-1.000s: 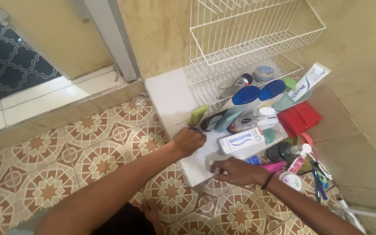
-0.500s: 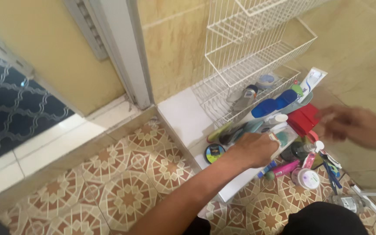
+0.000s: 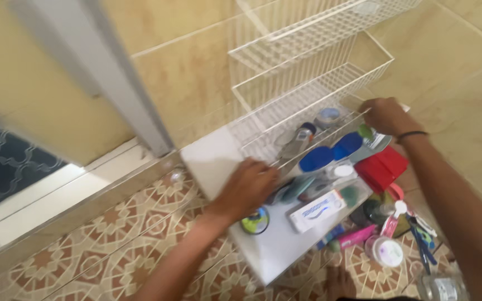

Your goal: The person removes various toiletries from a wall-mounted wire rack, places them on a small white table, and then rearranges them back onto the rack. Items handled include bottles, tubes, and boxes of personal care products.

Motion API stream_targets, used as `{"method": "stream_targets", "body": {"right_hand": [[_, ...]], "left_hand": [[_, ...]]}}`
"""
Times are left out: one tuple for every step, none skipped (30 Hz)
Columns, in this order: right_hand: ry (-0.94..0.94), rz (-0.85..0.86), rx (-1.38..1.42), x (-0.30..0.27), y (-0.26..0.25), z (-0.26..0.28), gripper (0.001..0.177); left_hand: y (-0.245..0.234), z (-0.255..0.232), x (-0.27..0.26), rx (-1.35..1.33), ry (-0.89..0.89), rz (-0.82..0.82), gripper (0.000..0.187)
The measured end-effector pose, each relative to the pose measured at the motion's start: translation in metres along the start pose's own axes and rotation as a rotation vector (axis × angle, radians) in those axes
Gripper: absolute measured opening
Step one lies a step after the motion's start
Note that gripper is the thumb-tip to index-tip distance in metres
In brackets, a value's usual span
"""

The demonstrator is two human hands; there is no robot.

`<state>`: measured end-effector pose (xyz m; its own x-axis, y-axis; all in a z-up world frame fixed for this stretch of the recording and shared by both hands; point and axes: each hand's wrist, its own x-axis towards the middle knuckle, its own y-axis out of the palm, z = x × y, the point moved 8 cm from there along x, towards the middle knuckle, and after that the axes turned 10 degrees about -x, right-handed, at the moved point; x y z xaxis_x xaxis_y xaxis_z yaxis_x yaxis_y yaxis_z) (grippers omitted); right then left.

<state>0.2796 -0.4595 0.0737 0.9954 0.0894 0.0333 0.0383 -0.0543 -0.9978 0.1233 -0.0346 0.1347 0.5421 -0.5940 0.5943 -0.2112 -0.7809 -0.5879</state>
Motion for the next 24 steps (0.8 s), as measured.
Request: {"method": "stream_targets", "body": {"right_hand": [[-0.015,-0.014,-0.042,0.016,0.018,-0.01,0.025],[-0.033,-0.026,-0.086,0.031,0.033,-0.021,0.023],[-0.055,0.002,-0.111,0.044,0.05,-0.03,0.023],[-0.081,0.028,-0.139,0.06,0.063,-0.037,0.023],[-0.122,0.047,-0.118,0.069,0.077,-0.036,0.024],[-0.161,0.065,-0.1,0.075,0.086,-0.035,0.024],[-0.17,0.068,-0.059,0.083,0.088,-0.037,0.027],[-0.177,0.074,-0.013,0.09,0.094,-0.032,0.031],[-0.167,0.13,-0.024,0.097,0.101,-0.029,0.039],[-0.155,0.188,-0.037,0.102,0.106,-0.025,0.048],[-0.144,0.274,-0.113,0.106,0.114,-0.019,0.057],[-0.134,0.365,-0.191,0.108,0.123,-0.013,0.066],[-0.122,0.455,-0.271,0.108,0.131,-0.01,0.076],[-0.098,0.515,-0.25,0.108,0.136,-0.007,0.081],[-0.074,0.576,-0.23,0.107,0.141,-0.004,0.085],[-0.052,0.636,-0.207,0.105,0.148,-0.002,0.09],[-0.072,0.64,-0.195,0.106,0.151,0.002,0.09],[-0.09,0.644,-0.183,0.107,0.155,0.005,0.09],[-0.109,0.648,-0.171,0.108,0.16,0.007,0.089],[-0.111,0.644,-0.154,0.108,0.165,0.009,0.088],[-0.113,0.64,-0.137,0.108,0.17,0.01,0.087],[-0.112,0.633,-0.125,0.109,0.172,0.008,0.086],[-0.117,0.629,-0.115,0.109,0.174,0.008,0.085],[-0.119,0.624,-0.107,0.11,0.174,0.006,0.084]], "left_hand": [[-0.004,0.008,-0.001,0.001,-0.042,0.019,0.021],[-0.005,0.017,-0.001,0.079,-0.094,0.048,0.023],[-0.007,0.026,-0.001,0.158,-0.147,0.076,0.024],[-0.012,0.028,-0.001,0.171,-0.125,0.059,0.026],[-0.017,0.029,-0.001,0.185,-0.102,0.043,0.028],[-0.012,0.037,0.0,0.222,-0.172,0.103,0.026],[-0.007,0.046,0.002,0.259,-0.242,0.163,0.024],[-0.001,0.055,0.001,0.294,-0.315,0.228,0.023],[0.001,0.056,0.002,0.305,-0.324,0.227,0.023],[0.004,0.055,0.002,0.314,-0.331,0.226,0.023],[0.005,0.057,0.004,0.322,-0.339,0.226,0.023],[0.006,0.064,0.003,0.315,-0.393,0.249,0.022],[0.005,0.071,0.002,0.308,-0.447,0.272,0.022],[0.004,0.076,-0.002,0.304,-0.505,0.294,0.021],[0.003,0.079,-0.005,0.315,-0.535,0.303,0.022],[0.001,0.082,-0.009,0.329,-0.564,0.313,0.022],[-0.001,0.084,-0.013,0.342,-0.594,0.323,0.022],[-0.003,0.085,-0.016,0.342,-0.604,0.321,0.023],[-0.005,0.086,-0.02,0.342,-0.615,0.319,0.024],[-0.007,0.086,-0.024,0.339,-0.623,0.321,0.025],[-0.01,0.086,-0.03,0.341,-0.634,0.318,0.027],[-0.012,0.085,-0.035,0.341,-0.639,0.311,0.028],[-0.015,0.085,-0.041,0.341,-0.645,0.303,0.029],[-0.018,0.083,-0.046,0.348,-0.63,0.284,0.029]]}}
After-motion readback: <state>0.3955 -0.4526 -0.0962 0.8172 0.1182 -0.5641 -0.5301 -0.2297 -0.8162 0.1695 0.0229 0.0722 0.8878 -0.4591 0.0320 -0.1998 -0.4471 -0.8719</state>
